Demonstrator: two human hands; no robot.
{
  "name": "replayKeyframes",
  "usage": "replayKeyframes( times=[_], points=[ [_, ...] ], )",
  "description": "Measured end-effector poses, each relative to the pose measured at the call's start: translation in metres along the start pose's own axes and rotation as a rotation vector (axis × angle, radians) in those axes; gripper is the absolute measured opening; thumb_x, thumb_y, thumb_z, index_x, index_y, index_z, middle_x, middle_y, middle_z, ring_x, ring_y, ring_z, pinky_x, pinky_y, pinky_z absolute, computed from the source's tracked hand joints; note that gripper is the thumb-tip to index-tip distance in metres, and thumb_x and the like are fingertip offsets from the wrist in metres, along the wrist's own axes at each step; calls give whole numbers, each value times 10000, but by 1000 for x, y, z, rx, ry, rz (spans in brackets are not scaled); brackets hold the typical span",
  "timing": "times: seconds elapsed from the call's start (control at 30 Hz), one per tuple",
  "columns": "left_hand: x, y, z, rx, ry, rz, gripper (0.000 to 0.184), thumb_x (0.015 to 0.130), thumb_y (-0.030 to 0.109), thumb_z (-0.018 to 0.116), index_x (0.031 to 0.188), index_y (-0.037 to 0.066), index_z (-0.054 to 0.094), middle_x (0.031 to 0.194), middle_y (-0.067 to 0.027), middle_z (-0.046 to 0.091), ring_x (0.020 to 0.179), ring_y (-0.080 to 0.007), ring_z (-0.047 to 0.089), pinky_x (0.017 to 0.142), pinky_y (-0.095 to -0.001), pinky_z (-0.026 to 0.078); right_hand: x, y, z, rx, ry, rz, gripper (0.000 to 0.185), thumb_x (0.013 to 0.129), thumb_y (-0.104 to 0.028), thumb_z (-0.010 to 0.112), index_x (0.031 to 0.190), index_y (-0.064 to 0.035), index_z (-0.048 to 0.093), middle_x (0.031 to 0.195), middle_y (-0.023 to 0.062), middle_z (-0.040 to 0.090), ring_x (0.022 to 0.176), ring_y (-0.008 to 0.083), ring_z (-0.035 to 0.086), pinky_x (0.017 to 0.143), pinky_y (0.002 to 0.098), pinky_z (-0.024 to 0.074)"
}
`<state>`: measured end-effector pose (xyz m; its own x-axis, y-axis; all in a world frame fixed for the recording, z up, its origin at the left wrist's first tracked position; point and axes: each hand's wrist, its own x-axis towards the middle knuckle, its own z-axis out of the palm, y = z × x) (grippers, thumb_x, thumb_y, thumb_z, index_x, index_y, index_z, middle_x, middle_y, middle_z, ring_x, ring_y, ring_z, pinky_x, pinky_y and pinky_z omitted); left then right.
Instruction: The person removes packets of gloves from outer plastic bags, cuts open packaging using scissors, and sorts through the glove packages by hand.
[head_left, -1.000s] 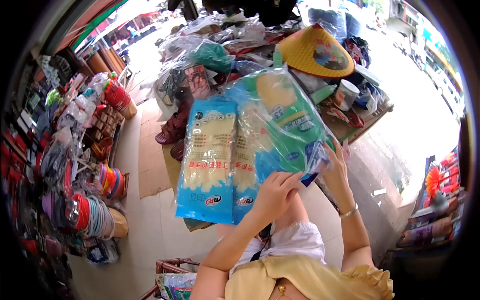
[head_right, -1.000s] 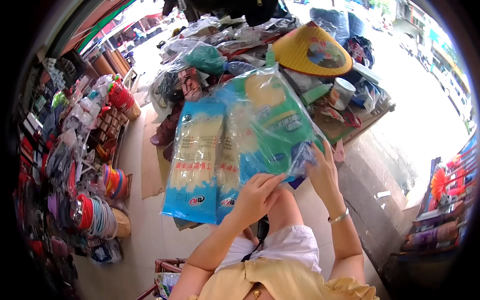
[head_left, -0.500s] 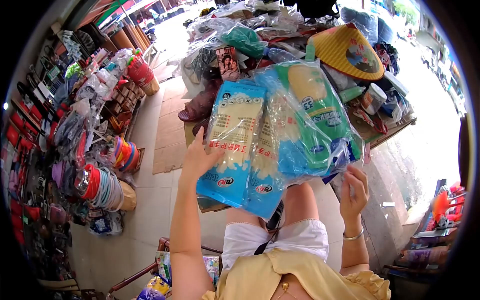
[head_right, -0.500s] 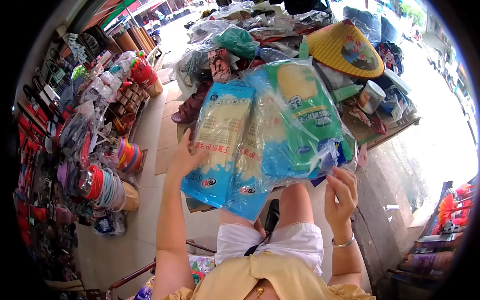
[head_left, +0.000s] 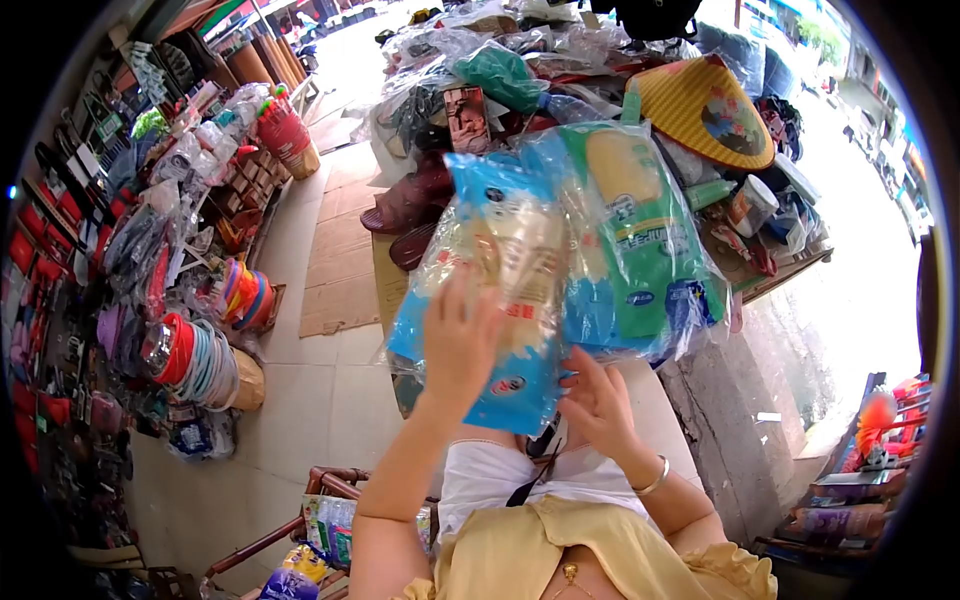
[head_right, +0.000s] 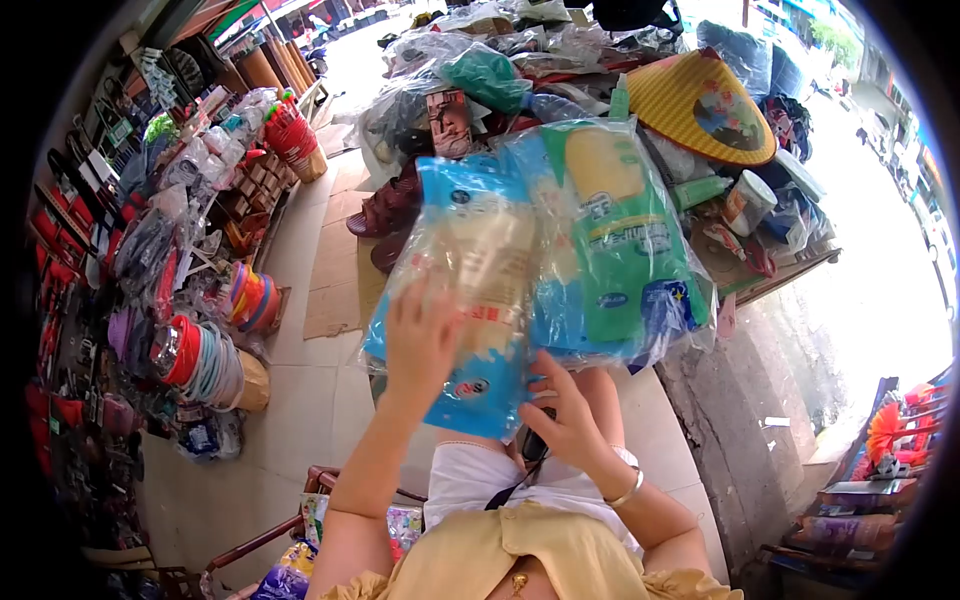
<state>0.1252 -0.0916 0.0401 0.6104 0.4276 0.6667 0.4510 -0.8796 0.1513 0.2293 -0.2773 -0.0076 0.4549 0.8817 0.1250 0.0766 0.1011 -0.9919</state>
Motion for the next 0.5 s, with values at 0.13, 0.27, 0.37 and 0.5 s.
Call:
replayKeyframes(
  times=[0.13,0.27,0.37,0.5],
  points=[
    [-18,38,-13,-36,5,151,381,749,93,586,1125,113,530,1265,-154,462,1154,-347,444,939,-446,363,5,21,5,230,55,98,676,826,13,570,1396,8,206,1198,85,432,1031,142,455,830,271,443],
    [-35,43,-8,-209,-190,173,396,760,70,566,1154,97,526,1191,-127,534,1120,-301,493,936,-442,370,4,24,2,290,80,128,714,798,45,588,1398,2,203,1167,72,417,1002,134,465,811,241,440],
    [-36,43,-7,-271,-195,141,429,731,51,636,1145,83,530,1201,-112,535,1123,-297,493,940,-422,384,5,27,2,272,93,115,746,777,83,585,1404,-2,189,1159,69,404,983,130,467,803,227,438],
    [-28,21,-9,-389,-216,61,450,748,82,646,1179,68,515,1267,-165,474,1162,-328,454,966,-415,364,8,22,6,320,112,107,725,794,60,569,1404,-11,183,1147,59,417,1058,137,474,853,229,420]
  ],
)
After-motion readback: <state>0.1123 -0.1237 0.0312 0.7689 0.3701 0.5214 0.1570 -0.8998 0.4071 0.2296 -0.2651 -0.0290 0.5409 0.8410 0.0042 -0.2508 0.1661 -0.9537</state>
